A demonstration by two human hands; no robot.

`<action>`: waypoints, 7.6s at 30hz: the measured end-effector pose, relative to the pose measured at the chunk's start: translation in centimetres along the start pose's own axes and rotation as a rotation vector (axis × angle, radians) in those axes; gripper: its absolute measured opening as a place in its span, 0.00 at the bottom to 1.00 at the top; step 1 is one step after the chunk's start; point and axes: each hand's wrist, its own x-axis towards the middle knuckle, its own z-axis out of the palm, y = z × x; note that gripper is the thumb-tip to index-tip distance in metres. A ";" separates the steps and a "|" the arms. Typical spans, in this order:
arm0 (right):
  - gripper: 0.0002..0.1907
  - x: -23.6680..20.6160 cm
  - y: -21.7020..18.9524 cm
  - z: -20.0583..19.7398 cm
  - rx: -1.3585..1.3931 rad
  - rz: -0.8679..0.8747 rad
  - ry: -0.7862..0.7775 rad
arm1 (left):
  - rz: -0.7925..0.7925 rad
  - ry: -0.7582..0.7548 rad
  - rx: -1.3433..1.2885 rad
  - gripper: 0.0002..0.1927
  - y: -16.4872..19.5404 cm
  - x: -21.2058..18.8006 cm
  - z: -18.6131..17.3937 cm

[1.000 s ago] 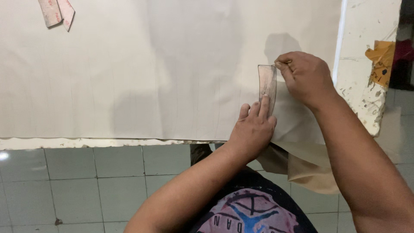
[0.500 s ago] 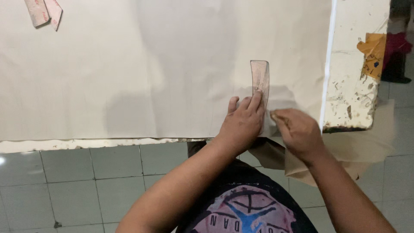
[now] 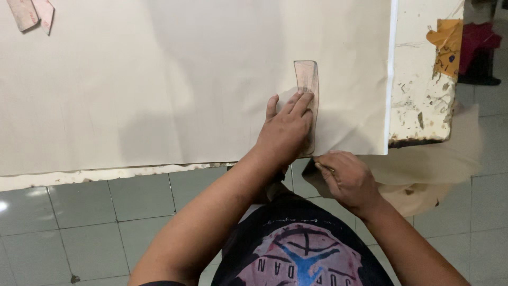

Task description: The person traces around a curved paper pattern template placed on a large sheet of material, using a pen to mark its outline. They repeatedly reposition the template, hold it steady with one hand, and trace along its edges, moving to new positions on the sheet.

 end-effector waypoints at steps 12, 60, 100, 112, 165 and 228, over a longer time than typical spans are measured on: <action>0.06 -0.1 -0.7 1.0 0.045 0.006 0.008 | -0.029 -0.085 -0.042 0.11 0.1 0.2 -1.6; 0.06 1.0 1.4 0.9 0.086 0.132 0.087 | -0.015 -0.042 0.021 0.17 -0.6 1.0 -1.5; 0.12 0.1 6.6 0.9 0.453 0.797 0.148 | -0.091 0.107 -0.179 0.20 2.7 -4.9 3.2; 0.13 0.8 6.9 0.4 0.279 0.845 0.048 | -0.151 0.152 -0.372 0.16 1.5 -4.6 3.4; 0.24 -0.6 6.9 1.1 -0.020 0.504 0.061 | -0.132 0.084 -0.045 0.28 3.3 -4.0 4.3; 0.08 14.2 11.2 -3.3 -0.257 0.031 0.018 | -0.062 0.029 0.210 0.21 6.5 3.2 3.4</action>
